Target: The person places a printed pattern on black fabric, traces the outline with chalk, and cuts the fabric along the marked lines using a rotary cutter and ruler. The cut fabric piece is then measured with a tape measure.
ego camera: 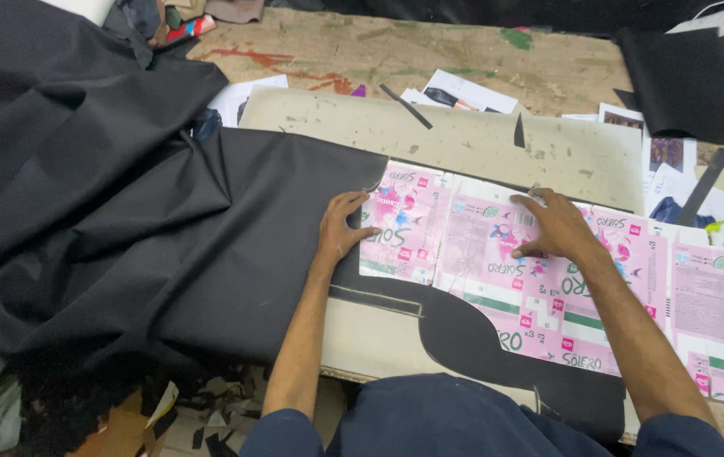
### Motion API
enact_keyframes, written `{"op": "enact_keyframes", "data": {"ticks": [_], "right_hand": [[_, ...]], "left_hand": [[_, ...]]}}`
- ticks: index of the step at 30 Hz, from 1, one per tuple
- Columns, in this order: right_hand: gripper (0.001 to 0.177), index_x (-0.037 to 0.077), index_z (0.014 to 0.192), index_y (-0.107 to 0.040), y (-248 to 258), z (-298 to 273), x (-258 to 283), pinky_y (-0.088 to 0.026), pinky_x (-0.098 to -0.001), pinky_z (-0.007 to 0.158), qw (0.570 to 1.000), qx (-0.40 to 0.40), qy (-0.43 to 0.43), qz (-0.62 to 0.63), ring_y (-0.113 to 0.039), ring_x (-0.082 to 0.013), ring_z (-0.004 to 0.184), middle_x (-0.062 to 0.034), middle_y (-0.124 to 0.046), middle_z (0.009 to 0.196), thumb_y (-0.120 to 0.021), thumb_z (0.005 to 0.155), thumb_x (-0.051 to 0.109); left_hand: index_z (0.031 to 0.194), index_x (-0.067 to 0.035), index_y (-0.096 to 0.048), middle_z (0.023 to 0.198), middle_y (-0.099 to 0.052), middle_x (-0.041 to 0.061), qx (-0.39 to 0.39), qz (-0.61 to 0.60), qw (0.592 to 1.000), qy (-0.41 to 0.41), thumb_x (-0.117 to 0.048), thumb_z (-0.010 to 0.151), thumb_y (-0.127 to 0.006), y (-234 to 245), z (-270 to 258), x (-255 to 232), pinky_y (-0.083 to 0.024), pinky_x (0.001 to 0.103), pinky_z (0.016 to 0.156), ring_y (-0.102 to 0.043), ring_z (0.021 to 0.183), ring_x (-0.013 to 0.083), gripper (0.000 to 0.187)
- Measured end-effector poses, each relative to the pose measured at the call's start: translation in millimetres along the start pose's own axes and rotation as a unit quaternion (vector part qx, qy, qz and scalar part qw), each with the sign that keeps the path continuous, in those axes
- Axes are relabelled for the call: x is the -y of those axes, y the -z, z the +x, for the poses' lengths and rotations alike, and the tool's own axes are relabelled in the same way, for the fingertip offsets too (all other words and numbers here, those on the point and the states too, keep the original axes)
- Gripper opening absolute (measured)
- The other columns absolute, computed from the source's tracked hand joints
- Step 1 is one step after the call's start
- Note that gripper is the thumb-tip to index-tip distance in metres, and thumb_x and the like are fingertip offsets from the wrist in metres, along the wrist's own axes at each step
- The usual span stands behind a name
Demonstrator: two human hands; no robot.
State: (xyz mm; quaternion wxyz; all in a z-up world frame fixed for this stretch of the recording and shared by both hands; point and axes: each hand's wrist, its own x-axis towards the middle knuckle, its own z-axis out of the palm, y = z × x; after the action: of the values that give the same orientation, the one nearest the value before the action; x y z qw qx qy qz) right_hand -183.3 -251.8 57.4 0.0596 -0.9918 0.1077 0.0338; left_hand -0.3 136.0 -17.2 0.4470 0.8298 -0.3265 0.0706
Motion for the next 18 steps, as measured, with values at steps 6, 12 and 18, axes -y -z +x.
{"op": "enact_keyframes", "data": {"ticks": [6, 12, 18], "right_hand": [[0.12, 0.029, 0.149, -0.049, 1, 2, 2, -0.039, -0.0457, 0.117, 1.0, 0.017, -0.011, -0.008, -0.039, -0.033, 0.146, -0.0119, -0.04, 0.157, -0.101, 0.042, 0.047], [0.123, 0.031, 0.149, -0.047, 1, 3, 2, -0.04, -0.0471, 0.115, 1.0, 0.019, -0.017, -0.001, -0.038, -0.0334, 0.145, -0.0122, -0.039, 0.157, -0.102, 0.041, 0.046], [0.122, 0.032, 0.149, -0.049, 3, 1, 1, -0.041, -0.0476, 0.115, 1.0, 0.007, -0.009, 0.0, -0.041, -0.0323, 0.144, -0.011, -0.042, 0.155, -0.101, 0.04, 0.047]], "left_hand": [[0.134, -0.012, -0.066, 0.141, -0.062, 0.006, -0.003, -0.021, 0.999, 0.045, -0.029, 0.059, -0.096, -1, -4, -9, -0.042, 0.042, 0.114, -0.049, 0.137, 0.0271, 0.082], [0.138, -0.012, -0.063, 0.146, -0.061, 0.005, 0.008, -0.006, 0.998, 0.055, -0.029, 0.062, -0.095, -3, -2, -14, -0.039, 0.043, 0.117, -0.046, 0.139, 0.0273, 0.085], [0.142, -0.012, -0.06, 0.149, -0.057, 0.009, 0.032, -0.011, 0.997, 0.071, -0.029, 0.058, -0.097, -4, 1, -15, -0.034, 0.047, 0.118, -0.041, 0.142, 0.0306, 0.094]]}}
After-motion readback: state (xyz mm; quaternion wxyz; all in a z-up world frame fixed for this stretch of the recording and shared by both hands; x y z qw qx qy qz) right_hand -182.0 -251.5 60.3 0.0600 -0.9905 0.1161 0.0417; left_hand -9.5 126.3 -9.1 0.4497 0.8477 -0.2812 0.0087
